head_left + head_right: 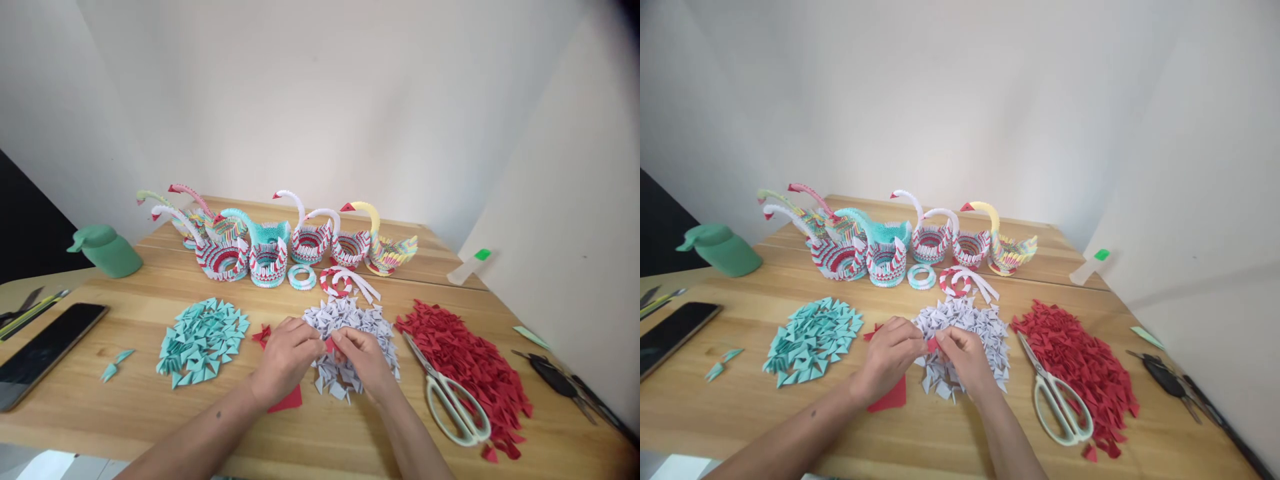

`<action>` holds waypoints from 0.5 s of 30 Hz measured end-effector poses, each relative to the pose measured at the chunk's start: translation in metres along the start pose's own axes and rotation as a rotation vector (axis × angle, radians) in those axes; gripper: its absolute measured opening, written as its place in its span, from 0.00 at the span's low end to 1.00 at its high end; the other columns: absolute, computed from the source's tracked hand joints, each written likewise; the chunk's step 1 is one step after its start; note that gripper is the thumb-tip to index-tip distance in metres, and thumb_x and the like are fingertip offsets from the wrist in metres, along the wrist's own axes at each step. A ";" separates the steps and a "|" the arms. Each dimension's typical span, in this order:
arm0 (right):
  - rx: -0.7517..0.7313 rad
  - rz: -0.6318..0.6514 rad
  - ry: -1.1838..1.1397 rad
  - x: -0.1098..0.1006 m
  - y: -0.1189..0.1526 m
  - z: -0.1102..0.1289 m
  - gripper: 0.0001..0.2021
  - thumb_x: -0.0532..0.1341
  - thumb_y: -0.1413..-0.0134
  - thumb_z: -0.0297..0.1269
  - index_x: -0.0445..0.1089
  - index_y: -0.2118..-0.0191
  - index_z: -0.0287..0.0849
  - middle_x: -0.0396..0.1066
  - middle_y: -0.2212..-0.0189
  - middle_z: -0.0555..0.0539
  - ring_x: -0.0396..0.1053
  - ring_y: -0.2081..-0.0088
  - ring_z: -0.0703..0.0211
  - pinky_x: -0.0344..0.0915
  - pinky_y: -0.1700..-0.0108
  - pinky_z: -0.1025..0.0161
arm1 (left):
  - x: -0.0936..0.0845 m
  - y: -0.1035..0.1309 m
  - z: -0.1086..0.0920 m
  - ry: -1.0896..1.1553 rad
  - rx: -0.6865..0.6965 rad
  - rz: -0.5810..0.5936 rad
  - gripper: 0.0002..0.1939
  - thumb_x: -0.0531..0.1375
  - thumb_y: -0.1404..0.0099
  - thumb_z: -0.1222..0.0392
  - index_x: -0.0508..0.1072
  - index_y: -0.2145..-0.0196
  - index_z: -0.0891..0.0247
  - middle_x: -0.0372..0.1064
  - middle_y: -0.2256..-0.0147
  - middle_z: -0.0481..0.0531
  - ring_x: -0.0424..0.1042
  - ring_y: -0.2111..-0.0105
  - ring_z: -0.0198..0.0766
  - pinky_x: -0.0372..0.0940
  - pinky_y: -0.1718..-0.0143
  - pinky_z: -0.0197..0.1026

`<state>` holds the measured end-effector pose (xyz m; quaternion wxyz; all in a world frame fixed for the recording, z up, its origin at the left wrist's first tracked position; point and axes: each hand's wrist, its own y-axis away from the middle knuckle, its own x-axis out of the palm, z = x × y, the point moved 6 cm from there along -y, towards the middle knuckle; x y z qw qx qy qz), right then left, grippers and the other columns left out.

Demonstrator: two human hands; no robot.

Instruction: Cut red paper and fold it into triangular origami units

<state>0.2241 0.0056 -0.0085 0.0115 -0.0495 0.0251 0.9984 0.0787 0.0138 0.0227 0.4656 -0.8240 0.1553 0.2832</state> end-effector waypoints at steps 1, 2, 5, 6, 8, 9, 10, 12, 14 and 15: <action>-0.006 0.003 0.009 0.000 0.000 0.000 0.21 0.62 0.47 0.52 0.65 0.80 0.41 0.64 0.84 0.53 0.59 0.80 0.65 0.58 0.75 0.67 | -0.001 0.000 0.000 -0.004 0.000 -0.005 0.15 0.51 0.30 0.62 0.76 0.69 0.61 0.71 0.72 0.53 0.66 0.70 0.36 0.58 0.65 0.39; -0.014 0.008 0.019 0.001 0.000 0.001 0.21 0.62 0.46 0.52 0.66 0.80 0.41 0.63 0.84 0.53 0.59 0.80 0.64 0.58 0.75 0.67 | -0.001 0.001 0.000 -0.007 0.001 -0.010 0.15 0.51 0.30 0.62 0.76 0.69 0.61 0.70 0.72 0.53 0.66 0.70 0.36 0.58 0.65 0.39; -0.047 0.017 0.071 0.001 0.000 0.002 0.21 0.60 0.45 0.53 0.66 0.80 0.41 0.63 0.84 0.53 0.59 0.80 0.64 0.57 0.75 0.67 | 0.000 0.001 0.000 -0.001 0.008 -0.009 0.16 0.50 0.29 0.62 0.76 0.69 0.61 0.70 0.72 0.53 0.65 0.70 0.37 0.59 0.65 0.39; -0.060 0.018 0.099 0.001 0.000 0.003 0.21 0.59 0.44 0.52 0.66 0.80 0.42 0.63 0.84 0.53 0.59 0.80 0.64 0.57 0.75 0.67 | 0.001 0.001 0.000 0.007 0.007 0.001 0.16 0.50 0.29 0.62 0.75 0.69 0.61 0.70 0.72 0.53 0.66 0.69 0.37 0.59 0.65 0.40; -0.093 0.016 0.161 0.000 0.000 0.006 0.21 0.58 0.44 0.52 0.66 0.80 0.42 0.62 0.84 0.53 0.58 0.80 0.64 0.56 0.75 0.67 | 0.003 0.000 0.001 0.032 -0.010 0.024 0.15 0.51 0.29 0.63 0.74 0.70 0.62 0.71 0.71 0.53 0.66 0.69 0.37 0.58 0.64 0.40; -0.116 0.016 0.194 -0.001 0.001 0.007 0.20 0.58 0.43 0.51 0.66 0.79 0.42 0.62 0.83 0.53 0.58 0.79 0.64 0.55 0.75 0.67 | 0.004 -0.001 0.002 0.046 -0.026 0.037 0.15 0.51 0.29 0.63 0.73 0.70 0.63 0.71 0.71 0.53 0.66 0.68 0.37 0.58 0.65 0.40; -0.146 0.015 0.226 -0.001 0.001 0.009 0.20 0.58 0.43 0.50 0.66 0.79 0.42 0.62 0.83 0.53 0.58 0.79 0.63 0.55 0.75 0.67 | 0.005 -0.002 0.003 0.061 -0.046 0.050 0.14 0.51 0.29 0.62 0.72 0.71 0.63 0.71 0.71 0.53 0.66 0.69 0.37 0.58 0.65 0.40; -0.212 0.014 0.289 -0.001 0.003 0.014 0.18 0.57 0.42 0.46 0.68 0.78 0.42 0.63 0.81 0.53 0.60 0.77 0.63 0.56 0.73 0.66 | 0.005 -0.004 0.005 0.094 -0.090 0.070 0.14 0.51 0.29 0.62 0.71 0.72 0.64 0.71 0.71 0.52 0.66 0.69 0.37 0.57 0.65 0.40; -0.266 0.015 0.345 -0.001 0.004 0.018 0.16 0.57 0.40 0.44 0.69 0.76 0.42 0.65 0.79 0.52 0.62 0.75 0.62 0.57 0.71 0.66 | 0.005 -0.005 0.007 0.144 -0.148 0.094 0.14 0.52 0.30 0.61 0.70 0.72 0.64 0.70 0.72 0.52 0.65 0.70 0.37 0.57 0.65 0.40; -0.284 0.015 0.366 -0.001 0.004 0.020 0.16 0.56 0.40 0.43 0.69 0.76 0.42 0.65 0.79 0.52 0.62 0.75 0.61 0.57 0.70 0.66 | 0.006 -0.005 0.009 0.181 -0.186 0.108 0.13 0.53 0.30 0.61 0.70 0.73 0.64 0.70 0.72 0.51 0.65 0.70 0.38 0.57 0.65 0.39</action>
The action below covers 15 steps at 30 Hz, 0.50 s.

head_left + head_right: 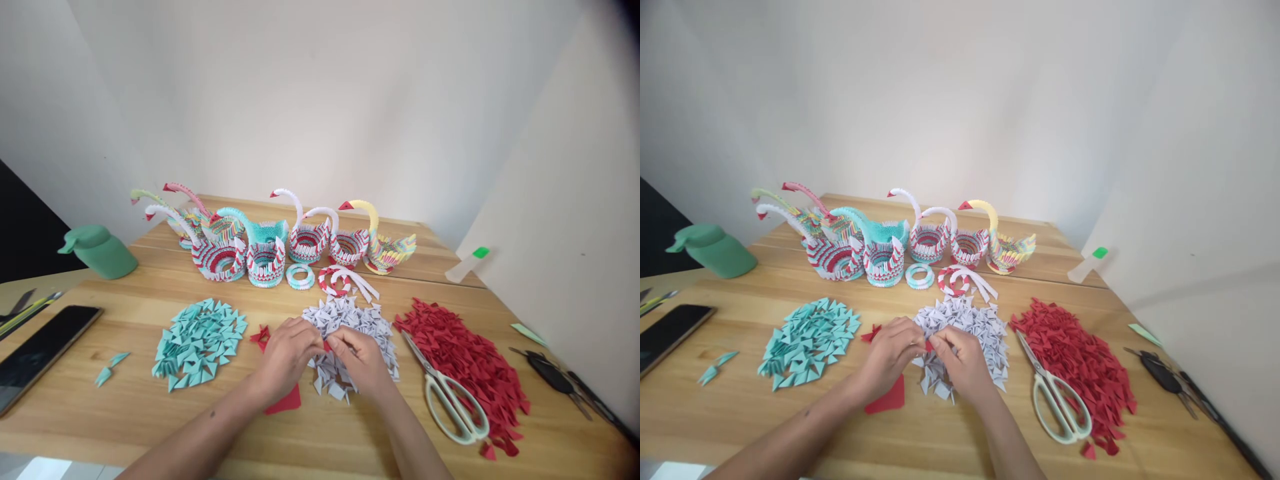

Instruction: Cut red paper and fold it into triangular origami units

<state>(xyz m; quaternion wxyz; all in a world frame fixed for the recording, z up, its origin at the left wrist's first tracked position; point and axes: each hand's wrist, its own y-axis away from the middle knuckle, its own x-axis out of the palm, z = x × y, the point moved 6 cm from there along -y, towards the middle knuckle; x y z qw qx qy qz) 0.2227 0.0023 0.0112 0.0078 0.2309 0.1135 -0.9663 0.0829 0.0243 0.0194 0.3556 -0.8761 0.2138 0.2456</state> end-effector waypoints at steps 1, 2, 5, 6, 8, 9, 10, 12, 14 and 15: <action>-0.012 0.002 0.017 0.000 0.000 0.001 0.16 0.56 0.39 0.43 0.69 0.75 0.42 0.66 0.78 0.51 0.63 0.74 0.61 0.57 0.70 0.66 | 0.000 -0.001 0.002 0.046 -0.043 0.018 0.13 0.53 0.31 0.61 0.69 0.73 0.64 0.69 0.72 0.51 0.66 0.69 0.37 0.57 0.65 0.39; -0.019 0.003 0.031 0.000 0.000 0.002 0.16 0.55 0.39 0.43 0.69 0.75 0.42 0.66 0.78 0.51 0.63 0.74 0.61 0.57 0.70 0.66 | 0.000 -0.001 0.004 0.099 -0.090 0.037 0.12 0.54 0.31 0.61 0.69 0.73 0.64 0.69 0.72 0.51 0.66 0.69 0.37 0.58 0.64 0.38; -0.035 0.000 0.063 0.000 0.000 0.003 0.16 0.55 0.38 0.43 0.69 0.75 0.42 0.66 0.78 0.52 0.63 0.74 0.61 0.58 0.70 0.66 | 0.002 -0.001 0.010 0.257 -0.229 0.079 0.09 0.57 0.34 0.61 0.70 0.72 0.64 0.69 0.72 0.50 0.67 0.69 0.37 0.59 0.65 0.37; -0.039 -0.001 0.072 0.000 0.000 0.003 0.16 0.55 0.38 0.43 0.69 0.75 0.42 0.66 0.78 0.52 0.63 0.74 0.61 0.58 0.70 0.66 | 0.002 -0.001 0.012 0.300 -0.273 0.079 0.08 0.58 0.35 0.61 0.70 0.72 0.64 0.69 0.72 0.50 0.67 0.69 0.37 0.59 0.65 0.37; -0.041 0.000 0.085 0.001 0.000 0.004 0.15 0.55 0.38 0.41 0.69 0.75 0.42 0.67 0.78 0.52 0.63 0.75 0.62 0.57 0.70 0.66 | 0.004 -0.001 0.016 0.374 -0.358 0.069 0.07 0.59 0.38 0.63 0.70 0.74 0.65 0.70 0.73 0.50 0.67 0.71 0.36 0.60 0.65 0.36; -0.040 0.001 0.089 0.002 0.000 0.004 0.15 0.55 0.39 0.41 0.68 0.75 0.42 0.66 0.78 0.52 0.63 0.75 0.62 0.57 0.71 0.66 | 0.005 0.000 0.018 0.411 -0.397 0.060 0.06 0.59 0.40 0.64 0.70 0.74 0.65 0.70 0.73 0.50 0.67 0.71 0.36 0.60 0.66 0.36; -0.038 0.002 0.090 0.002 -0.001 0.004 0.15 0.55 0.39 0.41 0.68 0.75 0.42 0.66 0.79 0.52 0.62 0.75 0.62 0.57 0.71 0.66 | 0.007 0.001 0.020 0.448 -0.435 0.049 0.06 0.60 0.41 0.64 0.70 0.75 0.66 0.70 0.74 0.50 0.67 0.72 0.36 0.60 0.66 0.36; -0.032 0.006 0.091 0.003 -0.001 0.003 0.15 0.55 0.39 0.40 0.67 0.76 0.42 0.65 0.79 0.52 0.62 0.76 0.62 0.57 0.72 0.66 | 0.010 0.002 0.023 0.539 -0.499 0.024 0.06 0.61 0.43 0.62 0.70 0.75 0.66 0.69 0.75 0.50 0.67 0.72 0.35 0.61 0.67 0.36; -0.019 0.013 0.091 0.005 -0.001 0.002 0.16 0.55 0.39 0.41 0.67 0.76 0.42 0.65 0.79 0.52 0.61 0.76 0.63 0.56 0.72 0.67 | 0.014 0.004 0.026 0.653 -0.544 0.001 0.06 0.62 0.44 0.61 0.70 0.72 0.66 0.69 0.75 0.49 0.67 0.73 0.35 0.61 0.68 0.36; -0.007 0.020 0.089 0.005 -0.001 0.001 0.16 0.55 0.39 0.41 0.67 0.76 0.42 0.64 0.80 0.52 0.61 0.76 0.63 0.56 0.72 0.67 | 0.016 0.005 0.026 0.712 -0.558 -0.004 0.07 0.63 0.44 0.60 0.70 0.71 0.66 0.68 0.74 0.49 0.67 0.73 0.34 0.61 0.68 0.36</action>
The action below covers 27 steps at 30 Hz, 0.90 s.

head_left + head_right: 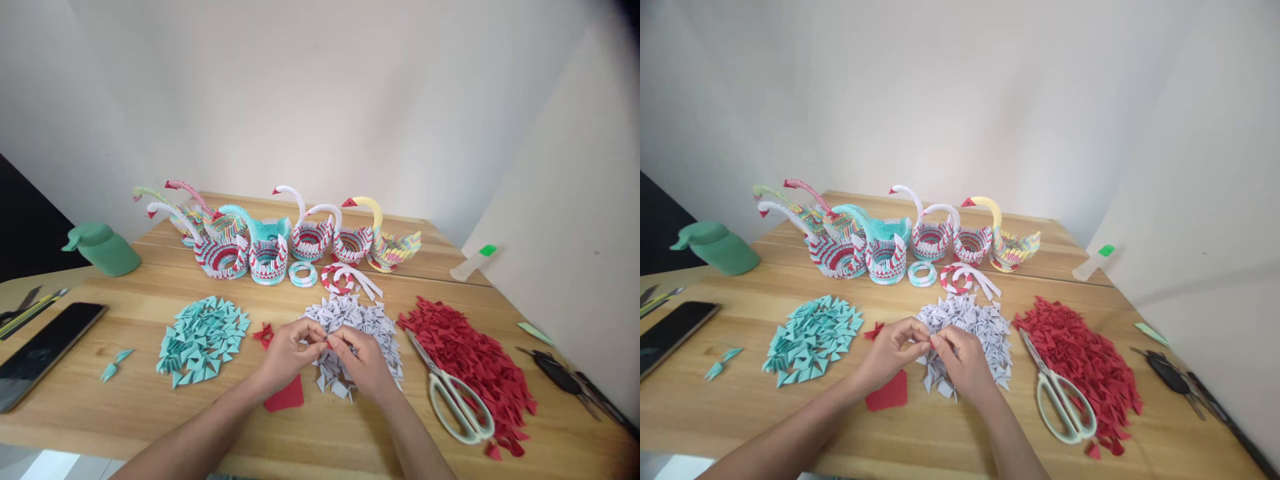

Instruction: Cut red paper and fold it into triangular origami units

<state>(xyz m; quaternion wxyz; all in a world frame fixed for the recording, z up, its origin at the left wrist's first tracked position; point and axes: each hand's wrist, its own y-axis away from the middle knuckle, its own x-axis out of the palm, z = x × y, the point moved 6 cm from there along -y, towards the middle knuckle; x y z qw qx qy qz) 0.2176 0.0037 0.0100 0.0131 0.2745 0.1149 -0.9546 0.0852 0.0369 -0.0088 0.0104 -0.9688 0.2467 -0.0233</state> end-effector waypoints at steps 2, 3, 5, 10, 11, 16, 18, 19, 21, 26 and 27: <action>0.034 0.014 -0.023 0.001 0.000 -0.003 0.16 0.55 0.39 0.43 0.67 0.76 0.41 0.63 0.80 0.52 0.60 0.76 0.63 0.56 0.72 0.67 | 0.001 0.000 0.003 0.100 -0.019 0.017 0.10 0.64 0.45 0.58 0.69 0.68 0.66 0.68 0.74 0.48 0.66 0.73 0.33 0.61 0.69 0.35; 0.050 0.020 -0.049 0.001 0.000 -0.004 0.17 0.54 0.39 0.44 0.67 0.76 0.41 0.63 0.80 0.52 0.60 0.76 0.63 0.56 0.72 0.67 | 0.001 0.000 0.004 0.137 -0.025 0.020 0.12 0.65 0.45 0.57 0.69 0.67 0.66 0.68 0.75 0.48 0.66 0.73 0.33 0.60 0.69 0.35; 0.081 0.040 -0.125 0.002 0.000 -0.007 0.18 0.53 0.38 0.47 0.67 0.74 0.41 0.63 0.80 0.52 0.60 0.76 0.63 0.56 0.72 0.67 | 0.000 -0.001 0.006 0.192 -0.031 0.011 0.14 0.66 0.45 0.55 0.69 0.67 0.66 0.68 0.75 0.47 0.65 0.74 0.32 0.60 0.70 0.35; 0.135 0.080 -0.266 0.009 0.000 -0.012 0.14 0.59 0.43 0.48 0.70 0.67 0.41 0.66 0.77 0.52 0.62 0.75 0.62 0.58 0.72 0.67 | -0.004 -0.001 0.009 0.233 -0.028 -0.031 0.15 0.65 0.43 0.54 0.68 0.63 0.66 0.66 0.76 0.46 0.63 0.77 0.31 0.59 0.73 0.34; 0.136 0.056 -0.248 0.009 0.000 -0.013 0.13 0.60 0.44 0.47 0.70 0.68 0.41 0.66 0.77 0.52 0.62 0.75 0.62 0.58 0.72 0.67 | -0.004 -0.001 0.009 0.210 -0.014 -0.035 0.14 0.65 0.43 0.55 0.69 0.63 0.66 0.67 0.75 0.46 0.64 0.76 0.32 0.59 0.72 0.34; 0.059 -0.041 -0.078 0.003 -0.002 -0.010 0.12 0.57 0.42 0.41 0.67 0.73 0.42 0.65 0.79 0.53 0.61 0.76 0.63 0.57 0.72 0.67 | 0.002 0.003 0.008 0.011 0.068 -0.029 0.08 0.61 0.39 0.61 0.73 0.62 0.66 0.73 0.68 0.53 0.71 0.67 0.38 0.64 0.64 0.37; 0.027 -0.049 -0.021 0.003 -0.002 -0.009 0.12 0.56 0.42 0.40 0.66 0.74 0.42 0.65 0.79 0.53 0.62 0.76 0.63 0.57 0.72 0.67 | 0.004 0.003 0.011 -0.019 0.043 -0.019 0.12 0.61 0.40 0.63 0.72 0.58 0.66 0.74 0.69 0.52 0.71 0.68 0.38 0.64 0.63 0.38; 0.021 -0.055 0.002 0.003 -0.002 -0.009 0.12 0.56 0.42 0.40 0.65 0.75 0.42 0.65 0.80 0.53 0.61 0.76 0.63 0.57 0.72 0.67 | 0.005 0.003 0.014 -0.017 0.014 -0.014 0.13 0.61 0.41 0.63 0.72 0.56 0.66 0.74 0.71 0.51 0.71 0.69 0.38 0.64 0.64 0.38; 0.024 -0.072 0.031 0.003 -0.002 -0.010 0.13 0.57 0.43 0.39 0.64 0.77 0.42 0.63 0.81 0.54 0.60 0.77 0.64 0.56 0.73 0.67 | 0.007 0.003 0.019 0.017 -0.051 0.009 0.13 0.61 0.42 0.61 0.72 0.58 0.67 0.73 0.72 0.50 0.70 0.71 0.37 0.64 0.66 0.38; 0.095 -0.087 -0.097 0.003 -0.002 -0.019 0.17 0.59 0.44 0.45 0.63 0.79 0.42 0.61 0.82 0.54 0.59 0.78 0.64 0.56 0.74 0.67 | 0.006 0.000 0.019 0.060 -0.100 0.020 0.11 0.62 0.43 0.56 0.71 0.76 0.67 0.69 0.78 0.49 0.65 0.76 0.34 0.60 0.71 0.36; 0.105 -0.075 -0.159 0.002 -0.002 -0.021 0.18 0.57 0.42 0.48 0.66 0.77 0.42 0.63 0.81 0.53 0.61 0.77 0.63 0.58 0.73 0.67 | 0.005 0.000 0.018 0.070 -0.106 0.015 0.12 0.62 0.43 0.55 0.70 0.78 0.66 0.69 0.79 0.49 0.64 0.77 0.33 0.59 0.71 0.35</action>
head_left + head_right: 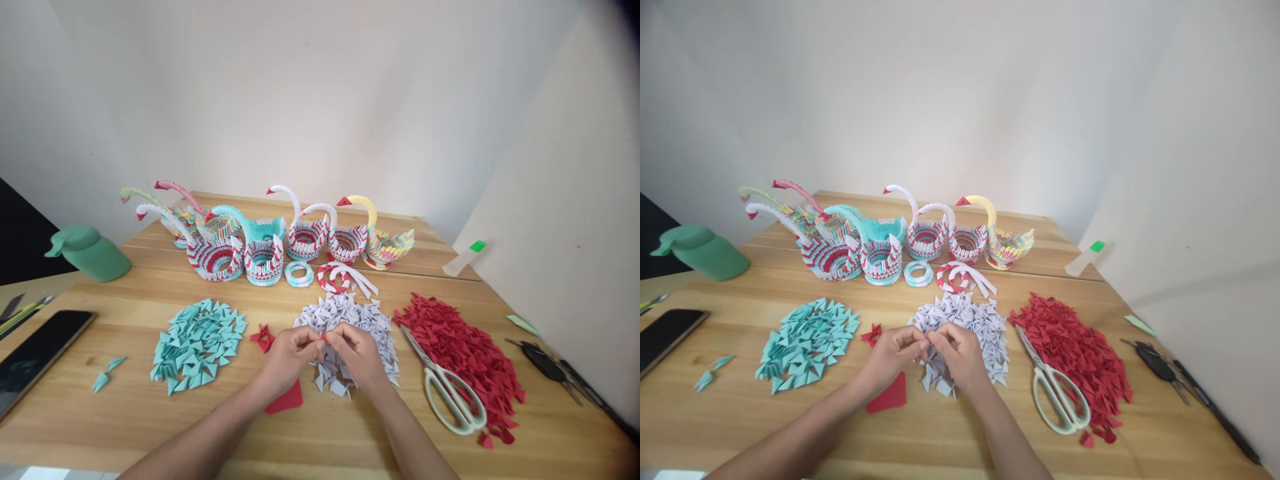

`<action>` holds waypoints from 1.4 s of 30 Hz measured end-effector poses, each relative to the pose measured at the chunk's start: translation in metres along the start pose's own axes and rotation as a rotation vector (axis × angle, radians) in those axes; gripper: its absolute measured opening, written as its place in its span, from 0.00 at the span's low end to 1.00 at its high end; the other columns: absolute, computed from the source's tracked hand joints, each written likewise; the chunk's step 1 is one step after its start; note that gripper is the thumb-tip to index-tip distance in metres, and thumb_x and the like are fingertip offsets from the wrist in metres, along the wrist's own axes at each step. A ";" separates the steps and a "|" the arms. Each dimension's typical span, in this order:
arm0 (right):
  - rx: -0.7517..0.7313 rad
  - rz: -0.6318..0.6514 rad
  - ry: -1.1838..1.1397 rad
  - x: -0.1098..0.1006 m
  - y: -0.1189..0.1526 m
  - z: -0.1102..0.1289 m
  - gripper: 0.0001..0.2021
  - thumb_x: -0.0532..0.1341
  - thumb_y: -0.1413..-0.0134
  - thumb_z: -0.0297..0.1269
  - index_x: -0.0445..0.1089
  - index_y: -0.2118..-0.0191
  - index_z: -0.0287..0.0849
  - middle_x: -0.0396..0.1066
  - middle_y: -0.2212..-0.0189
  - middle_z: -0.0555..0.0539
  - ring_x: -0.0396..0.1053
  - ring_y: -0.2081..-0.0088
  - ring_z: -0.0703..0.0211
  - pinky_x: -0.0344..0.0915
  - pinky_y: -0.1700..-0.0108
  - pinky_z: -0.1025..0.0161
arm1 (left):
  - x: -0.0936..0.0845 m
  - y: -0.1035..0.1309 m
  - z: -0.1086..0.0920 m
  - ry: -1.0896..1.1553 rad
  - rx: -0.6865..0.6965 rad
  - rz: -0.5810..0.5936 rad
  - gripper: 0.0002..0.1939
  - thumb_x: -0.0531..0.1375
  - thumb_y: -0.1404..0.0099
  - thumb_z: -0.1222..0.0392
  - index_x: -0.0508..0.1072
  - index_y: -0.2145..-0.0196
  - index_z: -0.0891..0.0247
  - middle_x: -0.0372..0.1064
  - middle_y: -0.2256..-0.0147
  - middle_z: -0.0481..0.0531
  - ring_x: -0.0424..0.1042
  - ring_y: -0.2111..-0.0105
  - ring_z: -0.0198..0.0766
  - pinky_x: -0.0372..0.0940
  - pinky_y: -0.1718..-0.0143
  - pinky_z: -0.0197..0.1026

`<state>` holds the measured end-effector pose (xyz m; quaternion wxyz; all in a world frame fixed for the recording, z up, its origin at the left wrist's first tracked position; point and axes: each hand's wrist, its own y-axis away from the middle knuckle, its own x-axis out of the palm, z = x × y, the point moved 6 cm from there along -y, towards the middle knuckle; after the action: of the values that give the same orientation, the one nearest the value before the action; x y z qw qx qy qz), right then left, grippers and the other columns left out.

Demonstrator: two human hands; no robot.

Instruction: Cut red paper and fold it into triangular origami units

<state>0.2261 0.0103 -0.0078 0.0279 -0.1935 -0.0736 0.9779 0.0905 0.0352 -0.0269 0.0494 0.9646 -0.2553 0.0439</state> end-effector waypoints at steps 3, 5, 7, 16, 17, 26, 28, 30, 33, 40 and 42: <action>0.034 0.036 -0.160 -0.002 -0.001 -0.003 0.21 0.53 0.40 0.53 0.71 0.69 0.40 0.69 0.77 0.49 0.66 0.73 0.60 0.62 0.69 0.65 | -0.002 -0.002 -0.001 0.076 -0.038 0.001 0.16 0.63 0.44 0.50 0.69 0.78 0.66 0.68 0.80 0.48 0.63 0.78 0.32 0.59 0.72 0.36; 0.069 0.041 -0.194 -0.002 -0.002 -0.005 0.19 0.56 0.41 0.52 0.72 0.68 0.40 0.70 0.76 0.49 0.67 0.72 0.60 0.63 0.68 0.65 | -0.003 -0.002 -0.001 0.106 -0.055 0.003 0.17 0.63 0.45 0.48 0.69 0.77 0.66 0.68 0.80 0.48 0.63 0.78 0.32 0.59 0.72 0.36; 0.090 0.036 -0.169 -0.002 -0.001 -0.005 0.16 0.59 0.43 0.49 0.71 0.70 0.41 0.69 0.76 0.50 0.65 0.73 0.61 0.62 0.69 0.66 | -0.002 -0.002 -0.001 0.107 -0.058 0.015 0.18 0.64 0.46 0.47 0.69 0.77 0.66 0.68 0.80 0.48 0.62 0.79 0.32 0.59 0.72 0.36; 0.013 -0.019 0.015 0.002 0.001 0.004 0.14 0.57 0.43 0.44 0.68 0.74 0.41 0.64 0.80 0.53 0.60 0.76 0.63 0.58 0.72 0.67 | 0.003 0.000 -0.003 0.008 0.006 0.073 0.17 0.60 0.42 0.48 0.67 0.78 0.65 0.66 0.80 0.48 0.61 0.79 0.32 0.58 0.73 0.36; 0.020 0.007 -0.016 0.004 0.001 0.003 0.14 0.58 0.43 0.45 0.68 0.73 0.41 0.64 0.80 0.53 0.60 0.76 0.64 0.58 0.73 0.68 | 0.002 0.000 -0.003 -0.006 0.007 0.071 0.17 0.60 0.42 0.49 0.66 0.78 0.65 0.65 0.80 0.47 0.61 0.79 0.32 0.57 0.73 0.36; -0.031 -0.033 0.063 0.005 0.003 0.005 0.15 0.59 0.44 0.43 0.64 0.77 0.42 0.61 0.82 0.54 0.57 0.78 0.65 0.56 0.76 0.68 | 0.006 0.004 -0.006 -0.135 0.038 0.035 0.13 0.59 0.42 0.54 0.66 0.79 0.64 0.64 0.80 0.47 0.63 0.78 0.33 0.56 0.74 0.35; -0.024 -0.054 0.024 0.003 0.004 0.005 0.16 0.58 0.43 0.45 0.66 0.77 0.41 0.63 0.82 0.53 0.59 0.78 0.64 0.58 0.75 0.68 | 0.008 0.004 -0.005 -0.046 0.006 0.064 0.16 0.59 0.42 0.50 0.67 0.79 0.64 0.64 0.81 0.47 0.62 0.80 0.32 0.57 0.75 0.35; -0.006 -0.057 -0.069 0.001 0.004 0.002 0.18 0.56 0.41 0.49 0.70 0.73 0.41 0.66 0.80 0.51 0.63 0.76 0.62 0.62 0.73 0.66 | 0.005 0.003 -0.005 0.030 -0.012 0.059 0.18 0.61 0.43 0.47 0.68 0.78 0.65 0.65 0.81 0.47 0.61 0.80 0.32 0.58 0.75 0.35; 0.037 -0.047 -0.179 0.000 0.003 -0.001 0.20 0.55 0.40 0.52 0.74 0.67 0.40 0.70 0.77 0.48 0.66 0.76 0.61 0.64 0.72 0.65 | -0.002 0.001 -0.007 0.118 -0.025 0.013 0.19 0.63 0.45 0.44 0.68 0.77 0.65 0.66 0.81 0.47 0.62 0.80 0.32 0.58 0.74 0.35; 0.043 -0.038 -0.062 0.005 0.003 -0.002 0.13 0.60 0.43 0.45 0.75 0.66 0.41 0.73 0.76 0.49 0.68 0.74 0.60 0.64 0.71 0.66 | -0.004 0.000 -0.005 0.130 -0.041 0.003 0.20 0.63 0.45 0.44 0.69 0.78 0.66 0.69 0.80 0.48 0.64 0.80 0.32 0.59 0.73 0.36; 0.000 -0.065 -0.006 0.003 0.004 0.001 0.12 0.59 0.42 0.43 0.75 0.68 0.41 0.73 0.76 0.49 0.68 0.74 0.60 0.64 0.71 0.65 | -0.003 0.000 -0.003 0.121 -0.042 0.002 0.20 0.63 0.45 0.44 0.70 0.78 0.66 0.69 0.80 0.48 0.64 0.79 0.32 0.60 0.73 0.36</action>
<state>0.2225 0.0062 -0.0089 0.0596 -0.1881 -0.0800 0.9771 0.0874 0.0374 -0.0241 0.0850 0.9587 -0.2534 0.0970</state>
